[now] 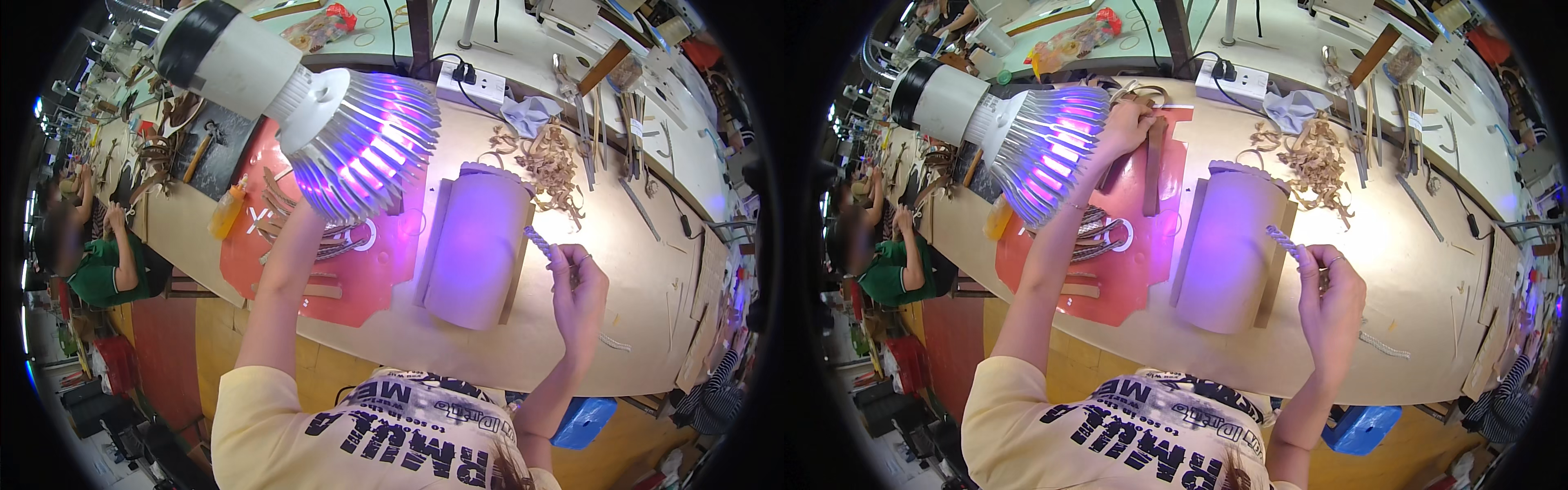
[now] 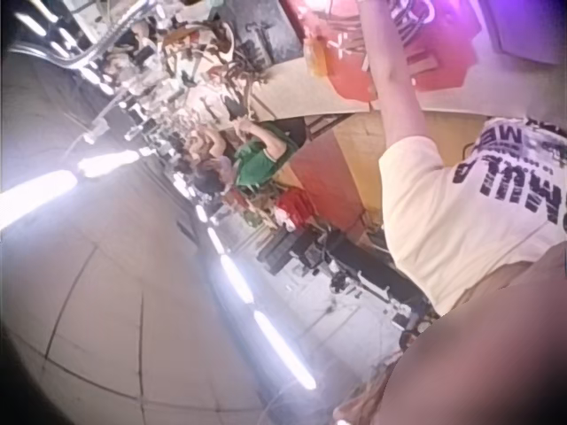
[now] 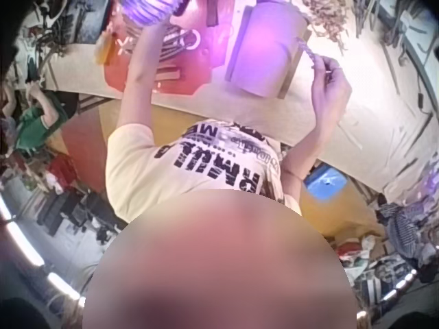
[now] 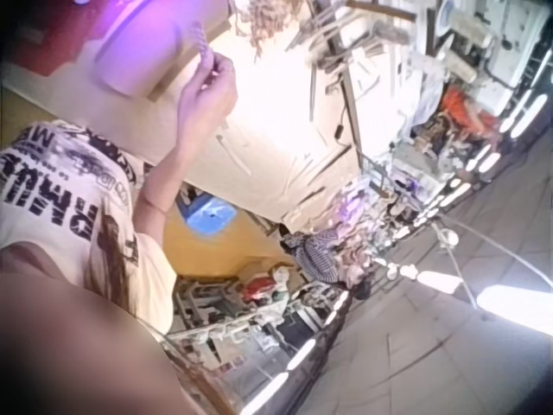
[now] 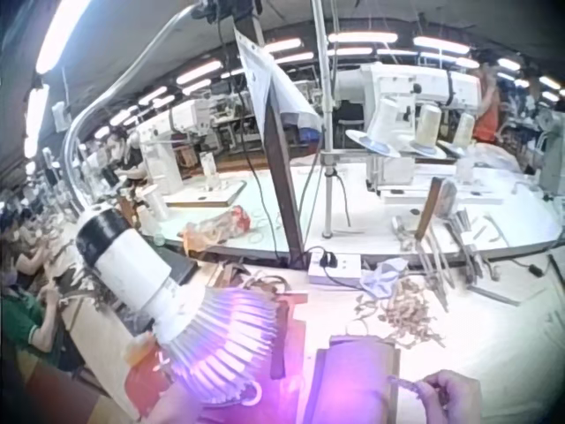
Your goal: The person wraps a braided rope around a cylindrical cardboard form, repeatedly adjusting and repositioning the rope to align it. They use both hands to hold the form and manipulate the rope, occasionally picking up and setting down the rope while working under a purple UV lamp.
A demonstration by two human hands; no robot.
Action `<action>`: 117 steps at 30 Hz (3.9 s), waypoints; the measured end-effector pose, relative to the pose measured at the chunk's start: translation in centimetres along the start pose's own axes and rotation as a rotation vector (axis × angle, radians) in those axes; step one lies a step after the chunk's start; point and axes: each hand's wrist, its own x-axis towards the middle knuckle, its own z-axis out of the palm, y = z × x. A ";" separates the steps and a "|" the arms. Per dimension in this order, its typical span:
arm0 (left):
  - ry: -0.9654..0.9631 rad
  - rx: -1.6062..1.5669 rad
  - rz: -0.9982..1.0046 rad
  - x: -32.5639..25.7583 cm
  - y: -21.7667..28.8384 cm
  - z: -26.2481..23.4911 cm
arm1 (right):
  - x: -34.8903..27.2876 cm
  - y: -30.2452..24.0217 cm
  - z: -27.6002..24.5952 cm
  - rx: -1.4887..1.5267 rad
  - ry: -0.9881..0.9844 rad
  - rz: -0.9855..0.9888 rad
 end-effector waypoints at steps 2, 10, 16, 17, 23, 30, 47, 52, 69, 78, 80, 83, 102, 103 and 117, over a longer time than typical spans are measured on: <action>-0.123 -0.029 -0.032 -0.2 1.4 -1.1 | 0.4 -0.2 -0.4 -0.019 -0.002 0.021; 0.083 -0.173 0.027 -2.5 4.0 -3.1 | 2.3 -1.8 0.1 -0.016 -0.002 -0.070; 0.113 -0.326 0.112 -5.0 3.8 -3.2 | 8.5 -4.1 3.1 -0.104 -0.097 -0.317; 0.093 -0.340 0.079 -5.7 3.8 -3.3 | 10.0 -4.7 4.2 -0.172 -0.062 -0.367; 0.113 -0.404 0.221 -11.4 6.4 -3.4 | 19.3 -9.2 12.2 -0.421 -0.454 -0.405; -0.185 -0.818 -0.255 -17.1 8.2 -7.6 | 21.1 -10.0 21.9 -0.543 -0.525 -0.353; 0.049 -0.156 -0.121 -6.6 3.6 -4.6 | 21.5 -9.1 22.4 -0.408 -0.518 -0.162; 0.383 -0.109 0.181 -6.3 3.6 -2.9 | 23.7 -8.7 23.4 -0.205 -0.730 -0.074; 0.197 -0.697 -0.095 -3.4 1.3 -2.9 | 24.0 -8.6 22.1 0.088 -0.741 -0.118; 0.286 -0.570 -0.054 -4.5 3.2 -3.4 | 24.1 -8.9 22.2 -0.008 -0.786 -0.083; 0.292 -0.550 -0.029 -4.7 3.3 -3.5 | 24.2 -8.9 22.2 -0.011 -0.818 -0.091; 0.278 -0.562 -0.018 -4.7 3.3 -3.5 | 24.1 -8.9 22.1 -0.016 -0.864 -0.086; 0.387 -0.499 -0.016 -5.7 3.6 -3.8 | 23.9 -9.3 21.3 0.058 -0.941 -0.088; 0.380 -0.508 -0.010 -5.7 3.6 -3.8 | 23.8 -9.3 21.3 0.084 -0.944 -0.098; 0.426 -0.530 0.033 -5.9 3.3 -3.6 | 23.3 -10.0 20.0 -0.045 -0.931 -0.187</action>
